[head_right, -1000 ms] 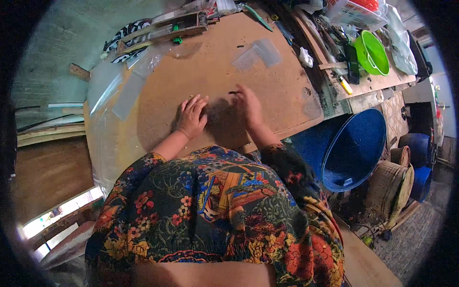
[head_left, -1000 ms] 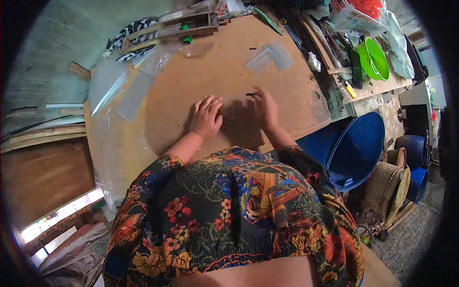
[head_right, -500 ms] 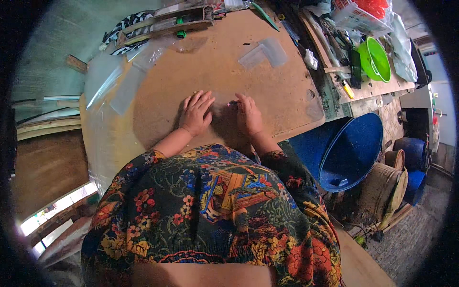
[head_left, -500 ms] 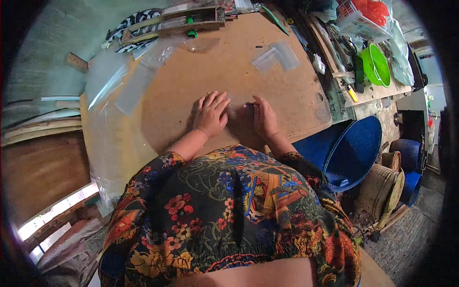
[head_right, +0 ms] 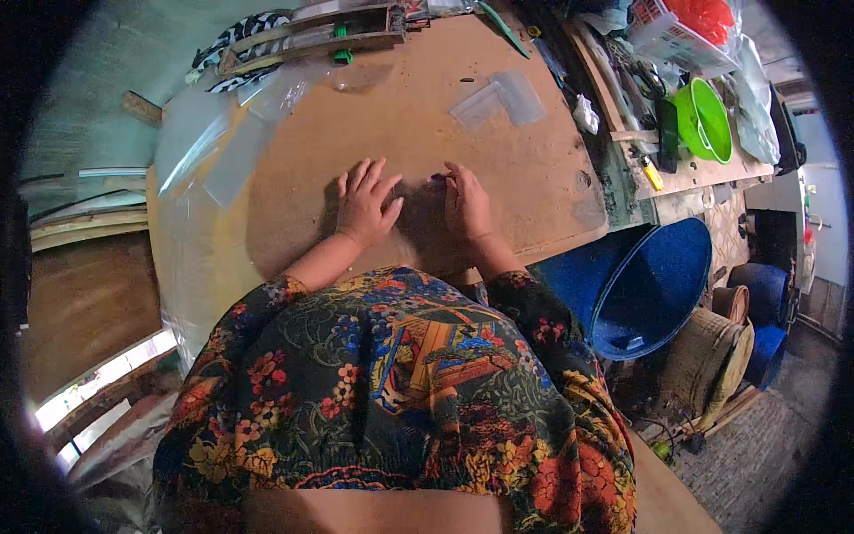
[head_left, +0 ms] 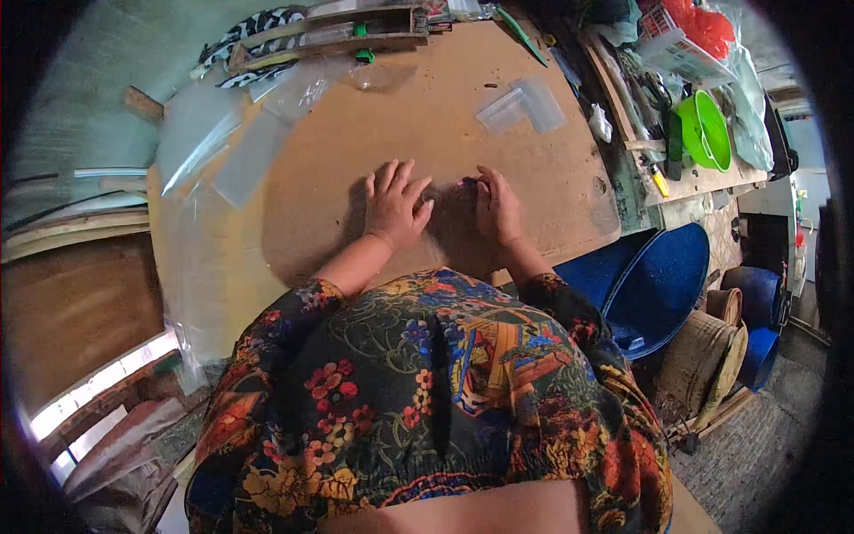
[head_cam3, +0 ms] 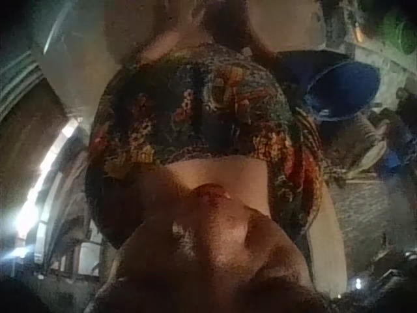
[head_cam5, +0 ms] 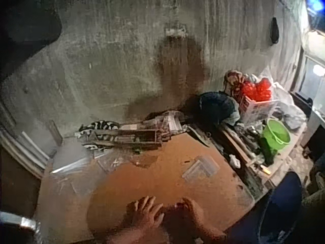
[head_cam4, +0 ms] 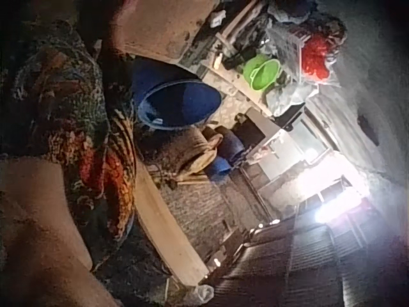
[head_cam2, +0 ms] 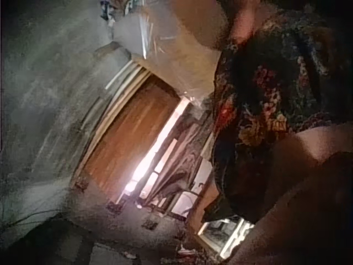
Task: The person organizes and handles several small plastic sleeves on a workspace by hand, flattening them and stacking them together.
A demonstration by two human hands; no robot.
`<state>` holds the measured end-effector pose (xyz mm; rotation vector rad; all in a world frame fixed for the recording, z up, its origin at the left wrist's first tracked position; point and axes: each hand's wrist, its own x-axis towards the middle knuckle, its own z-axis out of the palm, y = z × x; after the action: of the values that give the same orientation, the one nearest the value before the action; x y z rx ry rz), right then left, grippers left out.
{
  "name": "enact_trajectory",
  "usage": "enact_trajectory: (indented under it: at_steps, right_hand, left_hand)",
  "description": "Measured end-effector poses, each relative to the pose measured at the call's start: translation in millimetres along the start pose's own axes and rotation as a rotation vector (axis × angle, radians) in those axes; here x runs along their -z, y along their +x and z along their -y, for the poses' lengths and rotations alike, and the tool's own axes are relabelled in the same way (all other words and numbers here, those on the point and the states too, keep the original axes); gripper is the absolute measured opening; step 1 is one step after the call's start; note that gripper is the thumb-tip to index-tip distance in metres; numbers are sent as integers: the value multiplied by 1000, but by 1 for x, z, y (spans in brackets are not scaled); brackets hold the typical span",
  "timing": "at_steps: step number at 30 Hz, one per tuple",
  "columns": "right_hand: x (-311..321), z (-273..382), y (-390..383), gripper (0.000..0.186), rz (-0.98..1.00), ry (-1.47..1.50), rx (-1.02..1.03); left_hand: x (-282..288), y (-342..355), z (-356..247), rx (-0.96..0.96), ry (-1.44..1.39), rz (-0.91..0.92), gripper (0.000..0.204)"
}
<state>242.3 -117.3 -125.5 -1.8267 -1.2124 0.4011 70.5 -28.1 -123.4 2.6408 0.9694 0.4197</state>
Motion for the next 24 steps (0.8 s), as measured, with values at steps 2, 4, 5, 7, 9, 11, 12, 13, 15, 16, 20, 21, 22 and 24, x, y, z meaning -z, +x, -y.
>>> enact_trajectory:
  at_steps: [2,4,5,7,9,11,12,13,15,16,20,21,22,24]
  right_hand:
    - [1,0,0,22,12,-16,7]
    - [0,0,-1,22,7,1,-9]
    - [0,-1,-1,22,8,1,-10]
    - [1,-3,0,23,36,-14,7]
    - [1,-1,2,23,41,-25,-17]
    - [2,3,4,23,48,-36,-38]
    - [2,4,5,23,56,-31,-46]
    - [2,4,5,24,64,-26,-56]
    - [1,2,7,23,52,-43,-39]
    - [1,2,8,23,39,-60,-20]
    - [3,2,11,23,73,-35,-54]
    - [2,2,13,22,71,-41,-49]
    - [2,2,14,22,67,-47,-44]
    - [3,3,14,22,86,-28,-61]
  left_hand:
    - [-1,0,-2,-11,41,23,41]
    - [-1,-1,-3,-22,84,46,41]
    - [-2,-2,-3,-5,85,43,42]
    - [-1,-3,-4,12,87,41,43]
    - [0,-2,-5,28,92,40,45]
    - [-1,-3,-5,35,94,34,45]
    - [-2,-3,-5,42,96,28,45]
    - [-2,-3,-6,42,95,29,45]
    - [-2,-2,-8,54,84,22,45]
    - [-3,-2,-7,54,84,21,45]
    - [-3,-2,-3,14,76,-1,42]
    - [-2,-2,-3,11,81,5,40]
    - [-2,-2,-4,10,81,4,40]
    - [-1,-2,-4,19,61,-2,41]
